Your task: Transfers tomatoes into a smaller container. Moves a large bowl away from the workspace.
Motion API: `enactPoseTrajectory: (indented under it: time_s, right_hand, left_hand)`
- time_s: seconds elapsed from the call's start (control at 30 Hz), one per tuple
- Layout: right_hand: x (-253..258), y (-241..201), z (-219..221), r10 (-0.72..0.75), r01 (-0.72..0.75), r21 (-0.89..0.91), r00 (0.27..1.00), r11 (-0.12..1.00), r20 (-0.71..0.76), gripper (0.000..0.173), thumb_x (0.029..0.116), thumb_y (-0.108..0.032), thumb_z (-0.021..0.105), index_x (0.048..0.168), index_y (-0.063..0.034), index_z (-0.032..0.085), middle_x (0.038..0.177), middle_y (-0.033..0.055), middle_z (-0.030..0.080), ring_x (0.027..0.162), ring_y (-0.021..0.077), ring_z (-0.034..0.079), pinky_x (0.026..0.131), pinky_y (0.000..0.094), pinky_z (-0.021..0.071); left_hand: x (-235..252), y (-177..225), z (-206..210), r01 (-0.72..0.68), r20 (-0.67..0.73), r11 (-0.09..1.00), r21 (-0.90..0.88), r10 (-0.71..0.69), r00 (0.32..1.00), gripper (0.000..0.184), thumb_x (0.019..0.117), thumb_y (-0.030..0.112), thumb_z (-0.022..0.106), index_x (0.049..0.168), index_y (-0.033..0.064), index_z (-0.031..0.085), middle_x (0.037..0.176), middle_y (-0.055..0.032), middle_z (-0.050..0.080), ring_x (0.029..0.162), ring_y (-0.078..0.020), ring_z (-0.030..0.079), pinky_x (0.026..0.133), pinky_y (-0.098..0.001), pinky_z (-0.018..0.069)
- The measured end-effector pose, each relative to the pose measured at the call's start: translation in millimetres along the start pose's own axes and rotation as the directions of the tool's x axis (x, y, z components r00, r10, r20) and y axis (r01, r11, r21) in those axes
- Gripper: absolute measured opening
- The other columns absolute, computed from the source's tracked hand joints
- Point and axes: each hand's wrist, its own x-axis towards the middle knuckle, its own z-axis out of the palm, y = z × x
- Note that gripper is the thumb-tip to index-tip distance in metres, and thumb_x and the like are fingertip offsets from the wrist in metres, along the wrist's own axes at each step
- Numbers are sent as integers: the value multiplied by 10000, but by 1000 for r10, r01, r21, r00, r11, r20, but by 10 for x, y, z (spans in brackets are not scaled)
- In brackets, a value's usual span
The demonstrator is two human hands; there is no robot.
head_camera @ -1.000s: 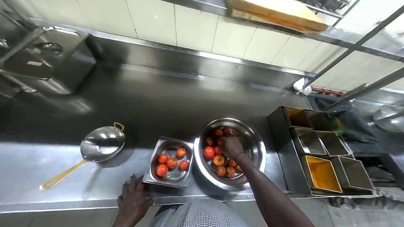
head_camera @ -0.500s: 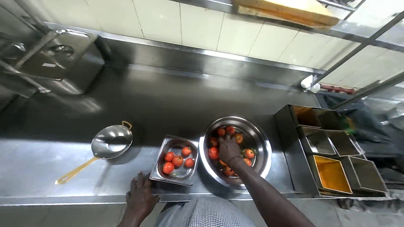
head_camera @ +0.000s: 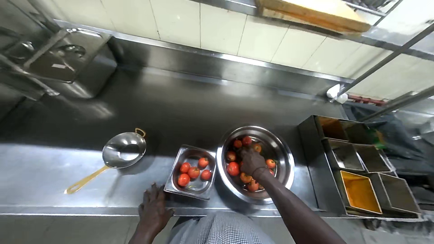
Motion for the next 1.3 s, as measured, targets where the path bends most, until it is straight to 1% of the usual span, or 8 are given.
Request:
enactPoseTrajectory:
  time_s: [0.33,0.5,0.63,0.77,1.03,1.13,1.2,1.3]
  right_hand:
    - [38,160,26,83,-82,-36,996,996,15,529,835,-485,765,1172,-79,727,1451,223,511,1117,421,645,864,595,563]
    - [-123,115,-127,86,-59,208,989,976,-119,643,814,-632,764,1256,-169,701,1405,232,529,1057,394,670,858,581,571]
    - [-370,-328,-184,-103,210,452,963,867,-250,538,808,-564,809,1181,-186,724,1337,179,557,1031,336,665,816,551,589]
    - [-478,-553,-275,-285,401,501,912,767,-295,413,953,-419,714,1324,-243,669,1360,138,567,966,296,683,766,535,593]
    - [184,-122,-344,-90,139,210,970,968,-226,300,1016,-275,587,1276,-173,697,1224,172,693,1101,380,682,896,598,549]
    - [377,-88,-97,-129,147,111,980,983,-153,426,1004,-173,572,1429,-180,602,1397,145,629,1249,382,620,987,621,512]
    - [451,-49,65,-164,180,93,973,979,-164,496,992,-147,588,1484,-196,548,1489,106,566,1341,337,565,1061,572,485]
    - [509,20,71,-108,167,257,967,952,-229,455,978,-272,649,1419,-172,599,1411,134,614,1279,340,606,1032,579,502]
  left_hand:
    - [5,29,7,14,4,1000,7,-14,1000,1013,790,312,866,1595,42,313,1711,-202,70,1557,-469,87,1179,-685,225]
    - [14,49,23,21,1,1000,3,-21,1000,1027,787,328,875,1593,32,311,1710,-208,69,1553,-479,84,1176,-691,225]
    - [7,45,1,-7,2,1000,-27,7,1000,1011,774,289,882,1584,27,337,1700,-245,66,1541,-520,74,1158,-740,210]
    - [-6,28,4,-24,-12,1000,-19,24,1000,1010,775,301,884,1581,27,341,1698,-247,78,1540,-520,85,1161,-729,218]
    - [12,-5,41,-12,-20,1000,-16,11,1000,989,775,313,879,1573,36,364,1706,-223,67,1549,-496,84,1171,-709,218]
    - [22,-9,32,-8,-16,1000,-16,8,1000,1001,768,317,884,1573,33,361,1708,-221,61,1548,-495,88,1172,-703,224]
    - [19,-7,25,-7,-6,1000,-15,7,1000,1013,770,312,883,1581,34,342,1710,-216,48,1550,-494,76,1179,-696,219]
    - [6,-21,29,-23,-15,999,-27,23,1000,1024,777,306,883,1593,42,323,1709,-219,54,1551,-490,81,1179,-700,210]
